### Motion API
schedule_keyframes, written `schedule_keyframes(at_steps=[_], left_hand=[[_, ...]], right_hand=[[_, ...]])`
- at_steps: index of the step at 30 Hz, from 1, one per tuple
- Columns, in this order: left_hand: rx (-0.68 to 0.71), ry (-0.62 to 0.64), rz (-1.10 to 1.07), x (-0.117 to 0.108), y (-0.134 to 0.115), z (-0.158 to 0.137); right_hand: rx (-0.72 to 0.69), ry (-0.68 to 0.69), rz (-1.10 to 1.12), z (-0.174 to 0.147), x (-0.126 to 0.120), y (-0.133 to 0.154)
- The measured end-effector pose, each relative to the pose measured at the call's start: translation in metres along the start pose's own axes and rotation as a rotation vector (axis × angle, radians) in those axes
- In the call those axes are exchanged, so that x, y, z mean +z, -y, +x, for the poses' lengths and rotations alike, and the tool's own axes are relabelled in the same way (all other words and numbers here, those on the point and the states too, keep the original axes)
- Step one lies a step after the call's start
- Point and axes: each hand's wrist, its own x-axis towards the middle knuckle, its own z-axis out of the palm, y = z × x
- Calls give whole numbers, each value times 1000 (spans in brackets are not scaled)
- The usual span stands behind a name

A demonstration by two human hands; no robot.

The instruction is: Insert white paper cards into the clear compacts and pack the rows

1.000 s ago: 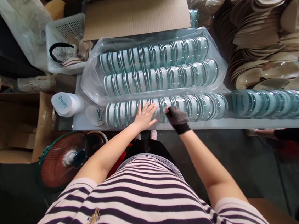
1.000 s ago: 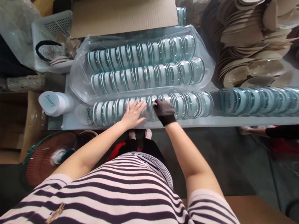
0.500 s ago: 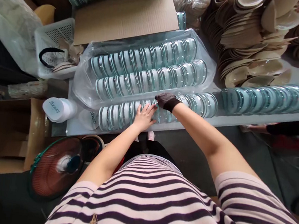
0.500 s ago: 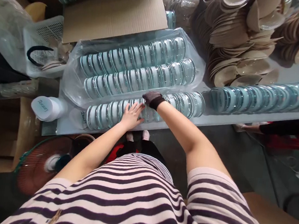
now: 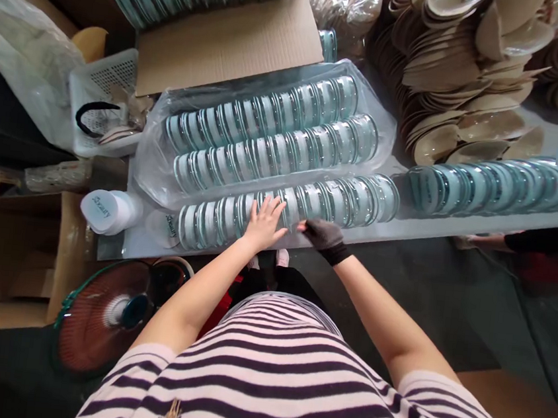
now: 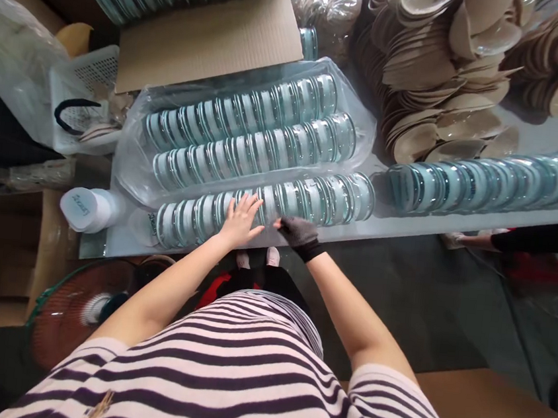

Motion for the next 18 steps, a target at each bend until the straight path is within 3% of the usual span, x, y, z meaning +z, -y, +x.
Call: schedule_keyframes(at_steps=[2,3,7,9,12,16,18], left_hand=[[54,-22,-2,-1,-11,9],[89,-27,-1,-1,-16,14],[136,-3,14,5,-31,33],[136,-3,29,9,-32,36],[138,-12,41,13,-29,36],[116,-20,32,14,-28,36],[108,-31,16,14,-29,36]], right_hand=[[110,-125,-29,26,-39,-7],[132,-117,-79,42,-57,-9],[84,295,-253,106,-104,3],[30,425,-311,128,-108,16],[-67,444,-429,138,-106,29],[-208,246,-400,107,-96,10],[-183,138,-300,75,-82,-8]])
